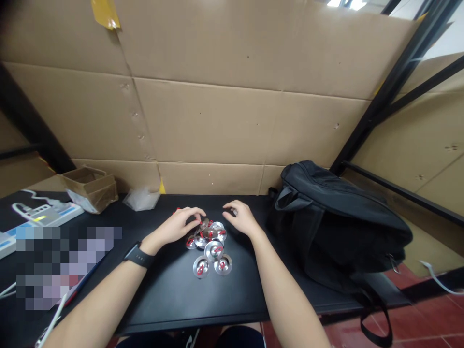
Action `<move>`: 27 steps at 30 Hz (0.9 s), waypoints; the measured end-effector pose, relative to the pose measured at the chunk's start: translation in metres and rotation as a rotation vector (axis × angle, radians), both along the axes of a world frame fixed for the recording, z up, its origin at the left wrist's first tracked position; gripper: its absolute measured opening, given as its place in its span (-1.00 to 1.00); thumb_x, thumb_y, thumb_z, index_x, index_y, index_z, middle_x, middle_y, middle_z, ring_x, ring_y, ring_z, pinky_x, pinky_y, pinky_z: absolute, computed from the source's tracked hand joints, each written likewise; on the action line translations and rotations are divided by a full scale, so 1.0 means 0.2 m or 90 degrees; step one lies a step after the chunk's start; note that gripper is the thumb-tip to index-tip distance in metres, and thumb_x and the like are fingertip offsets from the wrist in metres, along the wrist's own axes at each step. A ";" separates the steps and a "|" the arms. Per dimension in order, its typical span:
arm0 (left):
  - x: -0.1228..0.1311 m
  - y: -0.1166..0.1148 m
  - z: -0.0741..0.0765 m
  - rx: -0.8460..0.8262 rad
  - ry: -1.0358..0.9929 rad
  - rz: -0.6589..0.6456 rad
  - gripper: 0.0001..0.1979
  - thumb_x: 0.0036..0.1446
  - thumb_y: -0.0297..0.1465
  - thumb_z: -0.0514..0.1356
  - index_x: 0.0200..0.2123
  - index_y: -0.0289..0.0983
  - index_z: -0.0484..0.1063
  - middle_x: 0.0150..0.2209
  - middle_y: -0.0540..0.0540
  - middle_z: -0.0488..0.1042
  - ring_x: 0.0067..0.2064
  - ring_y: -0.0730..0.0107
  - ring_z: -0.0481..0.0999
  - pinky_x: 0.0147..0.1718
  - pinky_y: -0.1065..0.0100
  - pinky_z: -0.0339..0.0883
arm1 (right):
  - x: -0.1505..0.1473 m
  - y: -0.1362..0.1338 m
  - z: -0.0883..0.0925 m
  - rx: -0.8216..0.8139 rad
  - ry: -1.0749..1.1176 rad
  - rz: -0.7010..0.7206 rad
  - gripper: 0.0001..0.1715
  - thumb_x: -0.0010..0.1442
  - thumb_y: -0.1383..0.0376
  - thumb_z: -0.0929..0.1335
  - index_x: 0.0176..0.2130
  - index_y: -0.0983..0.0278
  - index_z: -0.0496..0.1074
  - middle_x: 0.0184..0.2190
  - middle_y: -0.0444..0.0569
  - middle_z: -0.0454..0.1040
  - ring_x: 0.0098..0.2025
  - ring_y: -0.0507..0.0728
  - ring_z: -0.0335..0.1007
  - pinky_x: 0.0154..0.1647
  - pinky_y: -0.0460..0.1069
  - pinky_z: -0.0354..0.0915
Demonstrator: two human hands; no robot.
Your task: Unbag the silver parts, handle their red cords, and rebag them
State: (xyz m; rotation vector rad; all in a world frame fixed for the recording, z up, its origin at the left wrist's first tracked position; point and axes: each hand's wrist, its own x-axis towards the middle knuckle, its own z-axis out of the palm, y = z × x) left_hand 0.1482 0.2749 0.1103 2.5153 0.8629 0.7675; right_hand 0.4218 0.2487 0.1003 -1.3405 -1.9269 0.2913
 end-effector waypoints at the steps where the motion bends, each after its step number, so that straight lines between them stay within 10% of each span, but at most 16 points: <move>1: 0.00 -0.01 0.01 -0.006 -0.025 0.000 -0.75 0.27 -0.39 0.14 0.01 -0.10 0.44 -0.21 0.02 0.59 -0.11 0.29 0.52 -0.05 0.31 0.27 | -0.05 -0.02 0.02 -0.006 0.020 0.051 -0.74 0.18 0.26 0.46 -0.09 0.18 0.56 -0.16 -0.02 0.56 -0.18 0.12 0.48 -0.17 0.00 0.37; 8: 0.05 -0.06 0.05 -0.094 -0.138 0.058 -0.73 0.26 -0.29 0.15 0.02 -0.17 0.37 -0.20 0.01 0.60 -0.46 0.47 0.45 -0.35 0.40 0.32 | -0.31 -0.10 0.01 0.062 0.096 0.170 -0.67 0.02 0.26 0.56 -0.17 0.21 0.56 -0.16 -0.02 0.60 -0.12 0.15 0.53 -0.04 0.03 0.39; 15: 0.02 0.01 0.02 -0.076 -0.259 0.176 -0.77 0.28 -0.29 0.11 -0.07 -0.22 0.45 -0.13 -0.12 0.60 -0.09 0.26 0.56 -0.08 0.29 0.37 | -0.35 -0.10 -0.01 0.016 0.238 0.025 -0.67 0.00 0.28 0.53 -0.18 0.21 0.52 -0.19 -0.05 0.60 -0.19 0.13 0.52 -0.24 -0.02 0.38; 21: 0.02 0.02 0.00 -0.248 -0.187 -0.025 -0.75 0.23 -0.25 0.19 -0.12 -0.26 0.54 -0.16 -0.13 0.63 -0.12 0.22 0.60 -0.11 0.30 0.41 | -0.33 -0.09 -0.03 -0.056 0.309 0.082 -0.43 -0.01 0.26 0.54 0.01 0.19 0.45 -0.13 -0.01 0.56 -0.16 0.12 0.51 -0.26 -0.03 0.41; 27: 0.07 -0.01 -0.02 -0.178 -0.166 0.001 -0.83 0.23 -0.31 0.17 -0.27 -0.27 0.51 -0.30 -0.06 0.62 -0.25 0.31 0.57 -0.20 0.37 0.37 | -0.34 -0.10 -0.05 -0.071 0.308 0.157 -0.39 -0.02 0.37 0.48 0.06 0.19 0.46 -0.10 -0.02 0.50 -0.16 0.10 0.52 -0.14 -0.01 0.46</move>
